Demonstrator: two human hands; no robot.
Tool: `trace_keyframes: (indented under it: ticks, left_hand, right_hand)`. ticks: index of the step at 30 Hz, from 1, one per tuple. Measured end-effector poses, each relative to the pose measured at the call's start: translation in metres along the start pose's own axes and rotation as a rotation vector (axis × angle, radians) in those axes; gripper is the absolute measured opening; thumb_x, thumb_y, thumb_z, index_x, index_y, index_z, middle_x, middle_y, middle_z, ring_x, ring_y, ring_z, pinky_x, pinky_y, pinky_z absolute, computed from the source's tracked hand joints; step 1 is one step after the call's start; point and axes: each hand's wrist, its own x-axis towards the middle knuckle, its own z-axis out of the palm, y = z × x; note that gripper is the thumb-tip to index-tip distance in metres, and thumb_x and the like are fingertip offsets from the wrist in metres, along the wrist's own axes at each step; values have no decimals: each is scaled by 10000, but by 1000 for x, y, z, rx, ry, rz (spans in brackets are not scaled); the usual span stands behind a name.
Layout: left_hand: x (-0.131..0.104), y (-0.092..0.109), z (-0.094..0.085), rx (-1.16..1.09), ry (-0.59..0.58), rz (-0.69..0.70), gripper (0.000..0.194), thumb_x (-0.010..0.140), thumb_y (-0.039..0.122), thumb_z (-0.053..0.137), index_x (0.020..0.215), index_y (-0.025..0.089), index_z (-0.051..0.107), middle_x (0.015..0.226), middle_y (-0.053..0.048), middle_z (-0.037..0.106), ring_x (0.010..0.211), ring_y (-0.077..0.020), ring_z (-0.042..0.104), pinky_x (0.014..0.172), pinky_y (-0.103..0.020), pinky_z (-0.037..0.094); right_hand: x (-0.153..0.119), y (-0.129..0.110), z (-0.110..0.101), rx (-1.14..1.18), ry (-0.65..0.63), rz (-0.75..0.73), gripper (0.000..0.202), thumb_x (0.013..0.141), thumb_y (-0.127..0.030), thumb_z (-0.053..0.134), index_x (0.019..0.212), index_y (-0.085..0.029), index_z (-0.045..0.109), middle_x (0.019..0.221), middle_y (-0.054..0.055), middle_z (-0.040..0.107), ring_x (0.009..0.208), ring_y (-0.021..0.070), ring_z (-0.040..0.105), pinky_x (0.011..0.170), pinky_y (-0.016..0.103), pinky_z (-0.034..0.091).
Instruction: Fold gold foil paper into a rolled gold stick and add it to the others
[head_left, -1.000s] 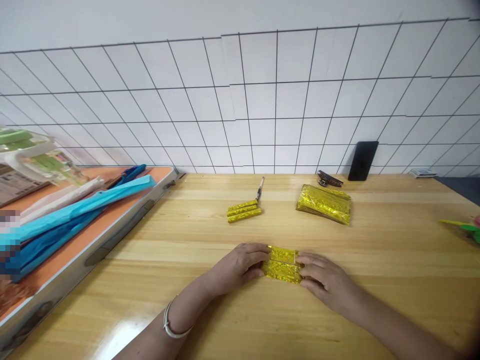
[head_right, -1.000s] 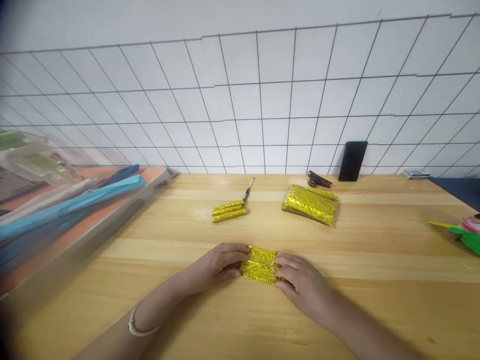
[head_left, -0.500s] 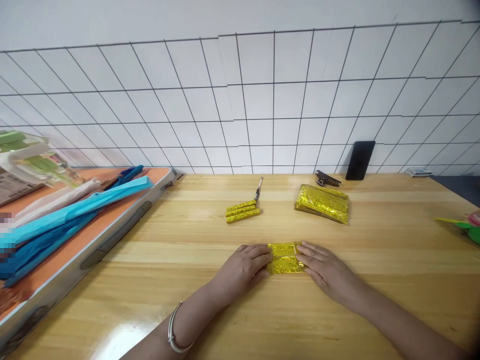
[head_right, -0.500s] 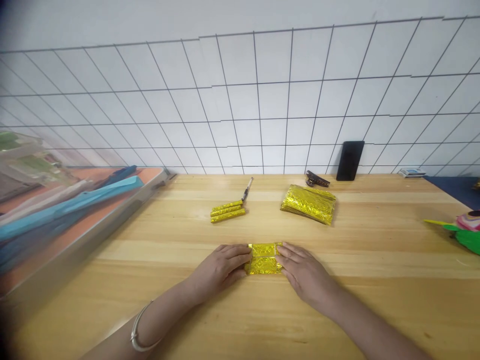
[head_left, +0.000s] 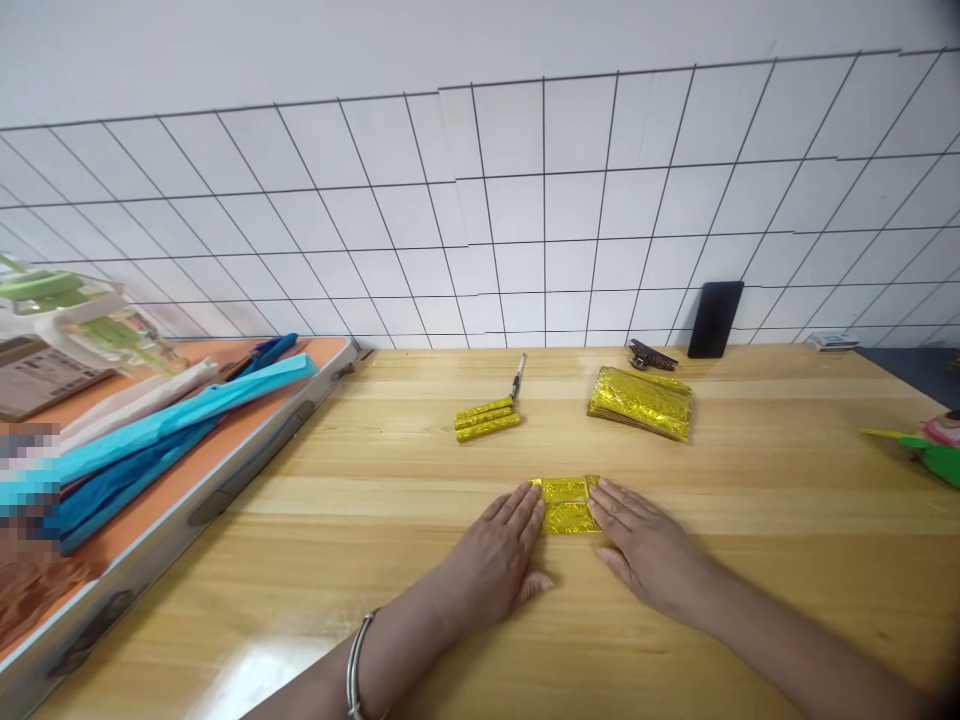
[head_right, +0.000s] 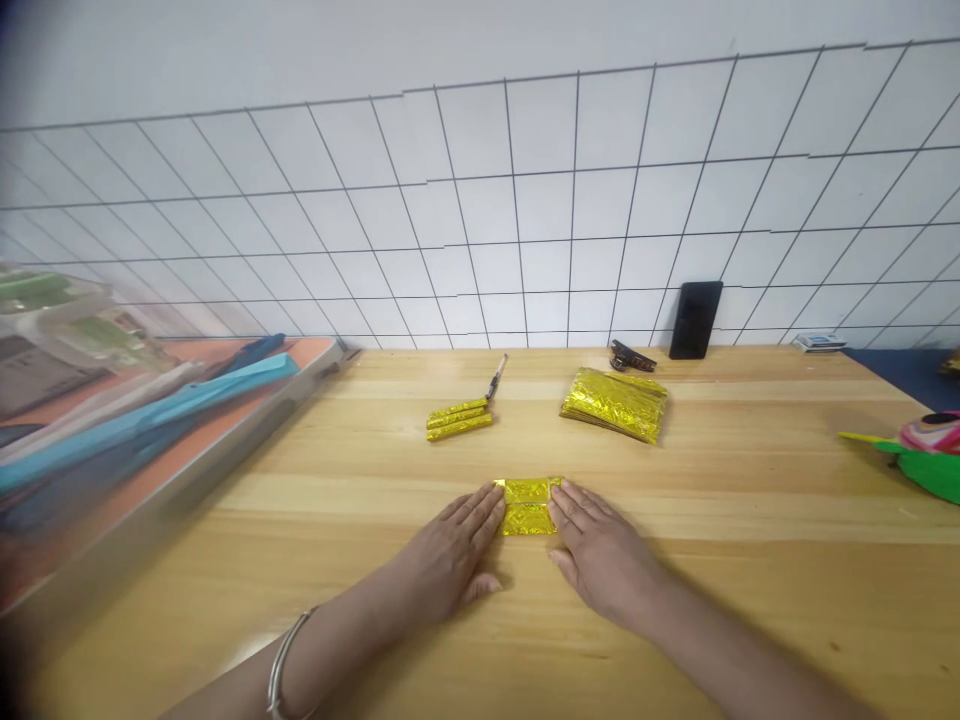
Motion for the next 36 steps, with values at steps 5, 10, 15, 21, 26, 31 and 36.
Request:
trace_keyframes:
  ticks: [5,10,15,21,26,31,36]
  left_hand:
    - [8,-15,-16,-68,-5,60,458,933,402,372,1307,144,432,1334,-141,476,1255,-264,407,1010,-403,323]
    - [28,-23,-8,-98,138,-44,252,943,283,389,921,192,622,965,-66,630,921,-181,572,837,-312,437]
    - [45,-12,8,43,162,-160,248,933,244,406,760,169,568,763,-61,559,774,-195,521,723,-320,446]
    - [54,-4,15,84,181,-211,163,911,177,417,812,162,546,836,-88,524,834,-238,483,721,-374,426]
    - [55,-3,19,80,193,-233,164,925,191,399,840,157,535,868,-86,519,861,-235,472,766,-400,418]
    - [53,-6,19,64,180,-192,195,930,181,393,797,167,535,828,-67,526,860,-221,473,800,-392,414]
    - [45,-6,19,4,190,-223,121,918,257,449,889,167,524,942,-75,525,919,-222,482,811,-393,434]
  right_hand:
    - [5,4,1,11,53,-22,400,902,-271,432,1265,-133,529,1339,121,492,1254,237,429,1047,418,363]
    - [22,5,-5,-5,112,27,244,898,-242,449,992,-202,670,1078,60,674,1019,190,598,925,347,454]
    - [43,-5,-8,-106,127,129,190,887,-223,475,783,-180,629,809,64,644,830,199,577,745,314,467]
    - [54,-10,3,-165,143,170,169,888,-184,466,777,-179,594,814,85,592,859,232,528,772,350,425]
    - [56,-11,7,-157,139,182,145,890,-164,467,825,-179,596,837,83,592,865,231,526,798,361,425]
    - [47,-8,-3,-79,115,157,187,917,-232,432,935,-195,614,915,66,618,916,203,545,826,344,453]
    - [24,-3,-2,35,47,80,410,905,-296,440,1288,-153,478,1340,115,480,1250,238,400,1035,415,349]
